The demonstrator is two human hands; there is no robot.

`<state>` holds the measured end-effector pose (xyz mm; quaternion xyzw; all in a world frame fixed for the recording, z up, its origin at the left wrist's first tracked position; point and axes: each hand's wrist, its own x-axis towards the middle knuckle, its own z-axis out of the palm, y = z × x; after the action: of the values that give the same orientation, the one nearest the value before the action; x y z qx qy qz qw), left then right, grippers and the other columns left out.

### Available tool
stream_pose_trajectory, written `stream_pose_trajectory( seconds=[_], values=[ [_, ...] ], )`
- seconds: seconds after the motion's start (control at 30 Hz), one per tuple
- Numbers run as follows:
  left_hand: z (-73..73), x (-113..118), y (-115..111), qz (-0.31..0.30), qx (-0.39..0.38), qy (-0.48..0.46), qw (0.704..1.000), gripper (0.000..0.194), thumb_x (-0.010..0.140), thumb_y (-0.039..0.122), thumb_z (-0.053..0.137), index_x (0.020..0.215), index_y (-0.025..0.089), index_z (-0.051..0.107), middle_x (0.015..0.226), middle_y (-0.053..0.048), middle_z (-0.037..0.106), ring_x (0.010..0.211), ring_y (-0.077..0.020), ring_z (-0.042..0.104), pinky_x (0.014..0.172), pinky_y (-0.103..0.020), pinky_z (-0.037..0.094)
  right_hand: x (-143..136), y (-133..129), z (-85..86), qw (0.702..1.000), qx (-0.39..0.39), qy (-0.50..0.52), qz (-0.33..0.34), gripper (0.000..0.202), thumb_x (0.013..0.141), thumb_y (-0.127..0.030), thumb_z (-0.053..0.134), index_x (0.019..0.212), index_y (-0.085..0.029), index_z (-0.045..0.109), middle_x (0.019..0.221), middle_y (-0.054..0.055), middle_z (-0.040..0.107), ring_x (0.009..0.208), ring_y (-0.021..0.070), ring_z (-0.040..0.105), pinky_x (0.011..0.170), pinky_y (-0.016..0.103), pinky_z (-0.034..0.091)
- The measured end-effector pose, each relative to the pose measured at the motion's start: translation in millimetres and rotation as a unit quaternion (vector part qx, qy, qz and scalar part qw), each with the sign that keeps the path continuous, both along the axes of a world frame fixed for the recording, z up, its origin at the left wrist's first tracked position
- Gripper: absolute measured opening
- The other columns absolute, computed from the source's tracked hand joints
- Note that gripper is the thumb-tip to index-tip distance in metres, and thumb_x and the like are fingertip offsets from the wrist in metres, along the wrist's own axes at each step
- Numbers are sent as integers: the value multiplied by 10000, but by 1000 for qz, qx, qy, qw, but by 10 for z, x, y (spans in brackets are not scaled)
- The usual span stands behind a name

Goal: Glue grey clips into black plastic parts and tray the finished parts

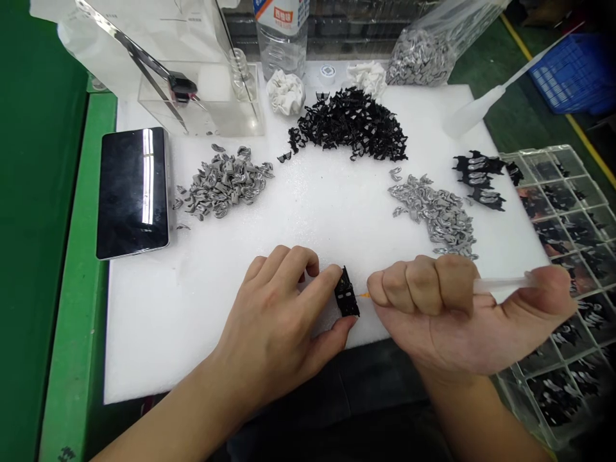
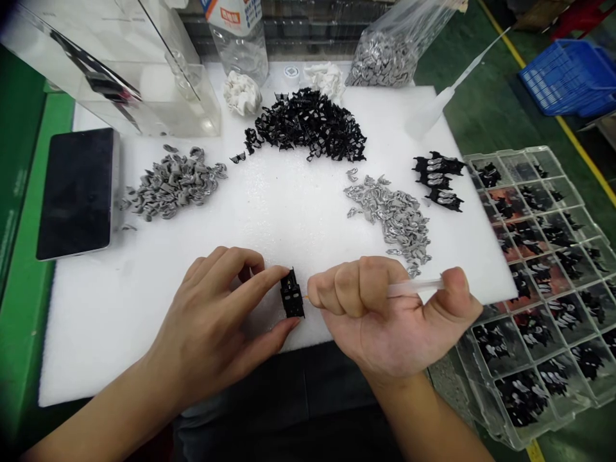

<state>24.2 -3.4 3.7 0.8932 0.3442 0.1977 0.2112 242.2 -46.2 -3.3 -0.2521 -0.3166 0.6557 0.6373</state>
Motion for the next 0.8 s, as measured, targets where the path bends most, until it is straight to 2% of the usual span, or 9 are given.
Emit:
stream_pose_trajectory(
  seconds=[0.17, 0.37, 0.63, 0.7, 0.8],
  values=[
    [-2, -10, -2, 1, 2, 5, 1000, 380, 962, 418, 675, 1256, 178, 662, 1085, -99, 590, 879, -259, 524, 733, -437, 399, 30, -24, -11, 999, 17, -23, 28, 704, 890, -861, 391, 617, -215, 327, 524, -31, 260, 516, 131, 294, 613, 411, 335],
    [5, -11, -1, 4, -2, 5, 1000, 372, 967, 418, 670, 1250, 176, 667, 1087, -98, 590, 875, -255, 519, 739, -437, 396, 52, -35, -21, 999, 15, -11, 39, 700, 877, -851, 448, 622, -212, 318, 543, -35, 269, 540, 127, 279, 634, 411, 341],
    [5, 5, -7, 6, 0, 14, 1000, 370, 967, 424, 659, 1251, 187, 667, 1080, -98, 592, 874, -256, 513, 731, -433, 382, 128, -141, -147, 999, 3, -8, 39, 676, 808, -826, 581, 623, -224, 335, 589, -7, 351, 567, 148, 334, 668, 442, 350],
    [4, 0, -7, 6, -2, 13, 1000, 377, 968, 425, 655, 1258, 185, 664, 1084, -100, 592, 877, -256, 512, 731, -433, 382, 118, -129, -125, 999, 10, -7, 31, 677, 821, -830, 569, 622, -222, 346, 582, -4, 352, 566, 149, 339, 669, 442, 344],
    [5, -11, -9, 5, -2, 12, 1000, 379, 971, 420, 655, 1269, 185, 661, 1088, -100, 592, 878, -255, 509, 734, -434, 383, 43, -84, 2, 999, 0, -29, 42, 672, 856, -845, 518, 627, -225, 397, 557, -6, 320, 564, 163, 352, 662, 445, 341]
  ],
)
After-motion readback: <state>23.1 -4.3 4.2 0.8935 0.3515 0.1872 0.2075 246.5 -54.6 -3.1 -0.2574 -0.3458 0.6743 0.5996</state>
